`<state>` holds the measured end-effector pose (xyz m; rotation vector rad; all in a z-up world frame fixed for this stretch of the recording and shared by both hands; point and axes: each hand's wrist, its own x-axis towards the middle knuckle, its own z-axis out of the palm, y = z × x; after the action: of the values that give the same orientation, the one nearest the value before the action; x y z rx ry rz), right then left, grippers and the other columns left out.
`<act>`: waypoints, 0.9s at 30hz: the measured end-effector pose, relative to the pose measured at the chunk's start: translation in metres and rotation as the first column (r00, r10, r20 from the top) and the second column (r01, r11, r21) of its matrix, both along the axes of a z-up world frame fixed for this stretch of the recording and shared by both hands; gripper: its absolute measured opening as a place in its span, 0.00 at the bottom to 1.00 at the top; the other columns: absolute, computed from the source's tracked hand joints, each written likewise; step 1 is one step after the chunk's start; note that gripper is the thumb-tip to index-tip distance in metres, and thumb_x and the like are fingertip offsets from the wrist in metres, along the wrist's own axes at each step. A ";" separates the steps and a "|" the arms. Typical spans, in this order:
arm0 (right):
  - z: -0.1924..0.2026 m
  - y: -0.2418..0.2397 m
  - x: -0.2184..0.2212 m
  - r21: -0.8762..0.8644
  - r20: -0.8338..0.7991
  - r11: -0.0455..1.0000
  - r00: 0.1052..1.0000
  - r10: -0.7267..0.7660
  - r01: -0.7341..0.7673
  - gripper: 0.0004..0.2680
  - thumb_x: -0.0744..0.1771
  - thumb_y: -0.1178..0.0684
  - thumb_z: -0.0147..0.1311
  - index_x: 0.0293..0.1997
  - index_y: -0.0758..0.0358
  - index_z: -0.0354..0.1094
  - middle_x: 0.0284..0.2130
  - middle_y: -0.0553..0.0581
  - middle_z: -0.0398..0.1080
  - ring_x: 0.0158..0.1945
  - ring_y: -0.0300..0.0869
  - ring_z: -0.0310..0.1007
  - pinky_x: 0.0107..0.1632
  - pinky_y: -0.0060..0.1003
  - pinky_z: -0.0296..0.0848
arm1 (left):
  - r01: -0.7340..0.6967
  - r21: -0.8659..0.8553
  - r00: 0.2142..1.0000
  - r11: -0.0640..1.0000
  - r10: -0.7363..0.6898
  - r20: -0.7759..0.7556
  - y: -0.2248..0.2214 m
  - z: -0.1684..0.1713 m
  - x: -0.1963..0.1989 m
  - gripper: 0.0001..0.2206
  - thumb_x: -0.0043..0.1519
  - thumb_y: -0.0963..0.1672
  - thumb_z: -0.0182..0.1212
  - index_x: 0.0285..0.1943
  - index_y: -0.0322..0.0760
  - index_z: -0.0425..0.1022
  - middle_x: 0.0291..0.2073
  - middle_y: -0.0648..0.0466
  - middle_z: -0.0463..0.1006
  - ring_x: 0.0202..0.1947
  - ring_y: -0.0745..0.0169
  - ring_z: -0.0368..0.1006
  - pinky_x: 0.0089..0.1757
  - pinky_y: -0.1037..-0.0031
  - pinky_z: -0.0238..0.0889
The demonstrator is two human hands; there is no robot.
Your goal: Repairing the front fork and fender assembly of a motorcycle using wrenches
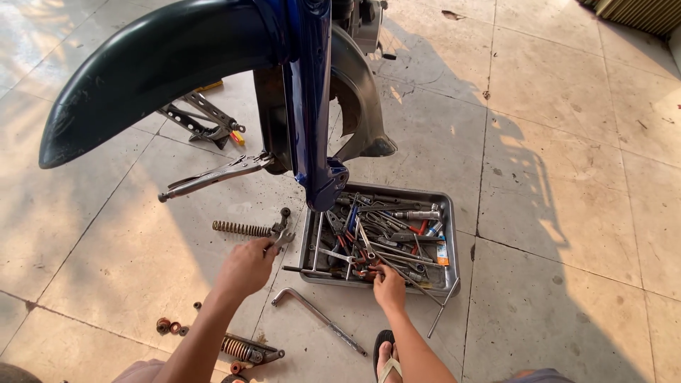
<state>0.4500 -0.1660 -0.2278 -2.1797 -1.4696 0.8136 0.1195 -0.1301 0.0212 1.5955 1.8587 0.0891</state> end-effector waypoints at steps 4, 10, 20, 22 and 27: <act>-0.033 0.002 0.014 -0.008 0.055 0.998 0.997 -0.057 0.058 0.12 0.64 0.57 0.52 0.50 0.48 0.77 0.40 0.52 0.78 0.49 0.51 0.79 0.52 0.48 0.79 | 0.037 0.009 0.997 0.999 -0.036 -0.066 -0.005 -0.015 0.003 0.15 0.64 0.50 0.51 0.44 0.44 0.82 0.36 0.47 0.85 0.44 0.41 0.81 0.47 0.55 0.75; -0.009 0.000 0.011 0.055 0.203 0.991 0.973 0.109 -0.123 0.12 0.66 0.57 0.52 0.55 0.51 0.73 0.47 0.55 0.73 0.51 0.54 0.77 0.53 0.48 0.79 | 0.056 -0.022 0.992 0.998 -0.058 -0.110 0.004 -0.019 0.003 0.14 0.61 0.48 0.51 0.40 0.37 0.81 0.34 0.39 0.83 0.40 0.34 0.81 0.42 0.52 0.75; -0.027 0.014 0.015 -0.144 0.258 0.928 0.892 0.371 -0.344 0.14 0.68 0.46 0.53 0.62 0.48 0.66 0.52 0.60 0.68 0.56 0.59 0.74 0.56 0.51 0.77 | 0.113 0.030 0.983 0.993 -0.108 -0.146 0.014 -0.019 -0.005 0.15 0.59 0.47 0.50 0.41 0.34 0.81 0.32 0.37 0.82 0.36 0.31 0.81 0.39 0.48 0.74; -0.018 0.005 0.010 -0.134 0.258 0.938 0.903 0.344 -0.319 0.17 0.68 0.47 0.54 0.65 0.52 0.62 0.53 0.62 0.68 0.57 0.61 0.74 0.57 0.52 0.76 | 0.133 0.050 0.980 0.990 -0.124 -0.158 0.014 -0.020 -0.003 0.15 0.58 0.47 0.50 0.41 0.34 0.81 0.31 0.38 0.82 0.35 0.32 0.82 0.38 0.49 0.75; -0.005 -0.018 0.001 0.099 0.440 0.909 0.837 0.325 -0.404 0.19 0.64 0.55 0.59 0.62 0.48 0.63 0.50 0.48 0.74 0.52 0.43 0.75 0.55 0.41 0.74 | 0.167 0.074 0.951 0.983 -0.140 -0.276 0.010 -0.001 0.001 0.14 0.70 0.46 0.47 0.30 0.42 0.71 0.18 0.60 0.71 0.16 0.71 0.61 0.25 0.76 0.65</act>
<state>0.4510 -0.1843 -0.2329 -2.0330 -2.1288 0.2968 0.1207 -0.1204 0.0203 1.8931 1.9481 -0.1147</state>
